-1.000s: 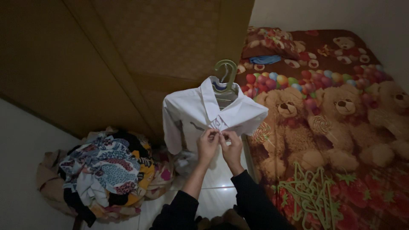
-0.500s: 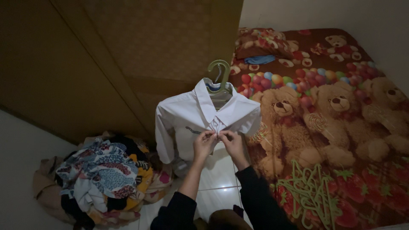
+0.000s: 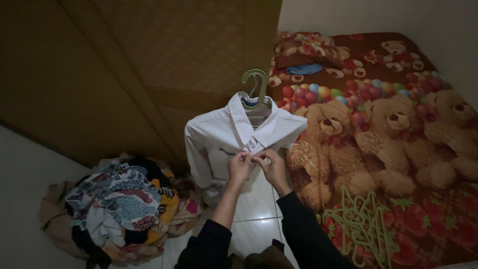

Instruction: The person places a white shirt onto a hanger, adjusts the collar, and buttons the shirt. Then the person moves to a wardrobe and hangs the shirt among other clothes.

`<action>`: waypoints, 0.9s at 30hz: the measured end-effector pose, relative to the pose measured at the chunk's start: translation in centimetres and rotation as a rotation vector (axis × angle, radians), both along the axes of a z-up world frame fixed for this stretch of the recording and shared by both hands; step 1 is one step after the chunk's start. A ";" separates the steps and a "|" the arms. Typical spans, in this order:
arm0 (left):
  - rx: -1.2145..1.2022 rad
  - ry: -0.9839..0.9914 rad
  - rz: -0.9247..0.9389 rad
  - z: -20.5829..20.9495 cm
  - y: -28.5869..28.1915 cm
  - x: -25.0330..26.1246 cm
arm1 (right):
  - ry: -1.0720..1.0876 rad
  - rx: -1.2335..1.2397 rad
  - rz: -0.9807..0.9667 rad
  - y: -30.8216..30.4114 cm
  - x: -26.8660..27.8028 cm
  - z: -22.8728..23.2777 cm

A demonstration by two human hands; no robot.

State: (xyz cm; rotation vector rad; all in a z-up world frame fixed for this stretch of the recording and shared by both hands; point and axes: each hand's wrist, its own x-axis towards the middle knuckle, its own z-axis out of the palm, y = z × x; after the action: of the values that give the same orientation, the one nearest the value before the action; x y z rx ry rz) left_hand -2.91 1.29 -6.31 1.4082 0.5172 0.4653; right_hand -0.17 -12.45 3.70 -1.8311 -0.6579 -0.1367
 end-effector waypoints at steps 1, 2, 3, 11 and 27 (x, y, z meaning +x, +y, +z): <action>-0.022 0.023 -0.004 -0.2 0.1 0.3 | 0.016 -0.002 0.004 0.0 0.1 0.0; -0.044 0.045 -0.009 -0.4 0.2 0.6 | 0.032 -0.004 0.008 0.0 0.3 -0.2; -0.066 0.069 -0.011 -0.6 0.2 0.7 | 0.042 0.007 0.028 -0.1 0.4 -0.5; -0.104 -0.019 -0.134 -0.8 0.6 0.7 | 0.564 0.306 0.216 0.3 1.9 -4.7; 0.173 -0.232 -0.107 -1.1 0.2 -1.6 | 0.191 0.096 -0.041 0.4 0.7 -8.0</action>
State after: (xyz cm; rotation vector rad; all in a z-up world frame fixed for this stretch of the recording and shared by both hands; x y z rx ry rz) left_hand -4.49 1.45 -7.39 1.5152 0.2170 0.5888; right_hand 0.55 -12.02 -4.34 -1.7402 -0.4717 -0.0192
